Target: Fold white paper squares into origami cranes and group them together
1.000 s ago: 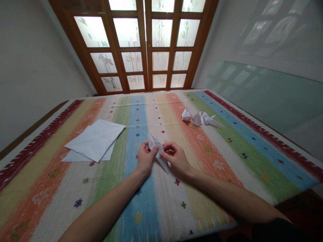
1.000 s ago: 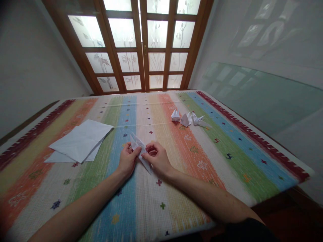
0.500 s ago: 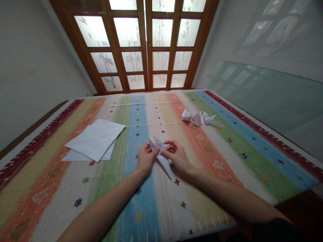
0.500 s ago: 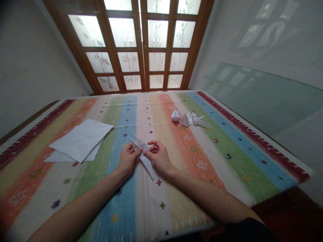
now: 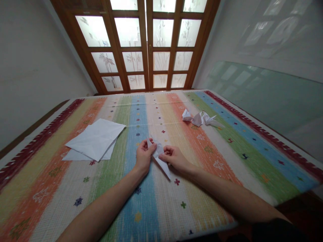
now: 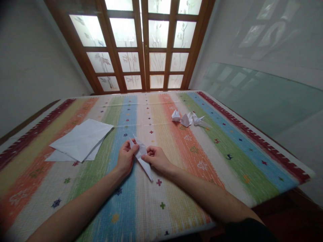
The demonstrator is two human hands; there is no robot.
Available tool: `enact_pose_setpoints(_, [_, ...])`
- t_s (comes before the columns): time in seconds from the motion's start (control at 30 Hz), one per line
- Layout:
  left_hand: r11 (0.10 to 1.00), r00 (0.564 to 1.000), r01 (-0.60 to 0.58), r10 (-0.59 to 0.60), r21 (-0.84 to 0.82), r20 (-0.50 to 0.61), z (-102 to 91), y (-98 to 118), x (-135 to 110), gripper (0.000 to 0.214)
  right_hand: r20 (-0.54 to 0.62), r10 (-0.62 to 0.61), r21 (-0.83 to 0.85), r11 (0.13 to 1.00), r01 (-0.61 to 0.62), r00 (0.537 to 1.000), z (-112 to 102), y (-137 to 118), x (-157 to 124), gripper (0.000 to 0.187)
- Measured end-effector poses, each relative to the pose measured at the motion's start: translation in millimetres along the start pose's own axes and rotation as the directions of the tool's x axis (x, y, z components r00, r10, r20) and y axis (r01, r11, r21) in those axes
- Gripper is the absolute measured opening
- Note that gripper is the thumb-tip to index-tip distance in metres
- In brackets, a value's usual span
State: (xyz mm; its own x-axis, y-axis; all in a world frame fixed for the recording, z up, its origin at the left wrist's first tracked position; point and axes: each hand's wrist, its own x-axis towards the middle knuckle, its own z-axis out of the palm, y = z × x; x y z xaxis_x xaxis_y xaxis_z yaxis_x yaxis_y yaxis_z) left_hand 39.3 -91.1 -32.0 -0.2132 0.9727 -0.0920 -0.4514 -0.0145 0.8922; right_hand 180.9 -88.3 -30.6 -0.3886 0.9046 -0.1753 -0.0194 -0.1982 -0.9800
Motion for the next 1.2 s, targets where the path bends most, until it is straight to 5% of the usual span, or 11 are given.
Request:
enact_pose_setpoints(0.43, [0.997,0.999,0.043,-0.042,-0.064,0.018,-2.6,2,5,0.035,-0.054,0.025,0.061,0.998,-0.021,0.998,0,0,0,0.031])
enact_pose_setpoints(0.93, [0.995,0.991,0.079,-0.084,-0.055,-0.101,-5.5,-3,9,0.048,-0.049,-0.038,-0.047,0.998,0.036,0.998,1,-2,0,0.033])
enact_pose_setpoints(1.2, [0.998,0.987,-0.048,0.039,-0.051,-0.158,-7.6,2,12,0.044,-0.033,-0.08,-0.146,0.986,0.075,0.996,1,3,0,0.021])
